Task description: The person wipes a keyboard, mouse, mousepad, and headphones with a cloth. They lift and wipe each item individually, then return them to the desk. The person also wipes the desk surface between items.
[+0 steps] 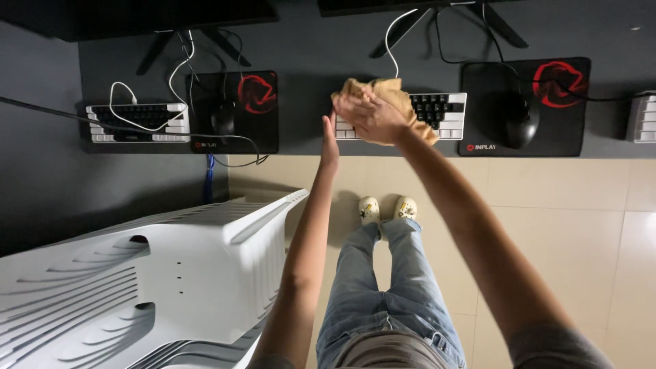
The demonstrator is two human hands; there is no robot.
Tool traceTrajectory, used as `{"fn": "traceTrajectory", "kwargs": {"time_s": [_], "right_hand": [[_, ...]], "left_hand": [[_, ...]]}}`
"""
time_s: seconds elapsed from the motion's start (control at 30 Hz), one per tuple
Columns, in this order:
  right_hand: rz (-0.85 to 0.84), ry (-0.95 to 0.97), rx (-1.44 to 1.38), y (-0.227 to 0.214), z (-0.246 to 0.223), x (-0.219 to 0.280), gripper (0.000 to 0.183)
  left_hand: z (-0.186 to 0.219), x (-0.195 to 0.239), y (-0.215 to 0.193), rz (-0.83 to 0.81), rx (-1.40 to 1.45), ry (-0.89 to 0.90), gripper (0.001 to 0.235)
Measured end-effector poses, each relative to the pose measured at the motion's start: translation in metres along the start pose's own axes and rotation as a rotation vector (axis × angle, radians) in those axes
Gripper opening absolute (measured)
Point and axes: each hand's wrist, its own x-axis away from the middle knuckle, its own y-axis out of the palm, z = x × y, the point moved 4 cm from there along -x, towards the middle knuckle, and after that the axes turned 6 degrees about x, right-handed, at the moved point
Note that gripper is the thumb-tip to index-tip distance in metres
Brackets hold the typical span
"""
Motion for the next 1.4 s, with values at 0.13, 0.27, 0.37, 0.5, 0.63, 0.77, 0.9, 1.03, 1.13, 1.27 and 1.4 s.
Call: {"fn": "traceTrajectory", "kwargs": {"time_s": [0.13, 0.27, 0.37, 0.5, 0.63, 0.77, 0.9, 1.03, 1.13, 1.27, 1.4], "right_hand": [[-0.022, 0.420, 0.082, 0.019, -0.025, -0.027, 0.064], [0.105, 0.669, -0.048, 0.024, -0.043, -0.019, 0.060], [0.078, 0.514, -0.198, 0.018, -0.043, 0.007, 0.054], [-0.066, 0.177, -0.213, 0.018, -0.032, 0.023, 0.056], [-0.047, 0.207, -0.024, 0.010, -0.045, -0.006, 0.059], [0.003, 0.584, 0.006, 0.011, -0.048, -0.027, 0.064], [0.016, 0.772, -0.076, -0.006, -0.043, -0.049, 0.072], [0.044, 0.647, -0.027, -0.002, -0.033, -0.022, 0.068], [0.071, 0.433, 0.007, -0.014, -0.029, 0.003, 0.061], [0.051, 0.436, 0.009, -0.016, -0.022, 0.048, 0.051], [0.056, 0.592, 0.118, -0.035, -0.030, 0.089, 0.053]], "left_hand": [[0.005, 0.007, 0.013, -0.025, 0.007, 0.080, 0.084], [0.023, 0.012, 0.023, 0.062, -0.053, -0.076, 0.088], [-0.017, -0.014, 0.005, 0.039, 0.064, -0.105, 0.090], [0.003, -0.002, 0.019, 0.023, 0.039, -0.084, 0.091], [-0.022, -0.013, -0.005, 0.027, -0.013, -0.011, 0.088], [-0.015, -0.009, 0.007, 0.078, 0.026, 0.012, 0.087], [-0.017, -0.009, 0.007, 0.062, 0.010, 0.126, 0.086], [-0.001, 0.002, 0.025, 0.060, -0.085, 0.168, 0.081], [0.014, 0.013, 0.041, 0.286, -0.863, 0.242, 0.074], [0.032, 0.019, 0.075, 0.238, -1.282, 0.296, 0.073], [0.031, 0.016, 0.074, 0.194, -1.423, 0.387, 0.077]]}}
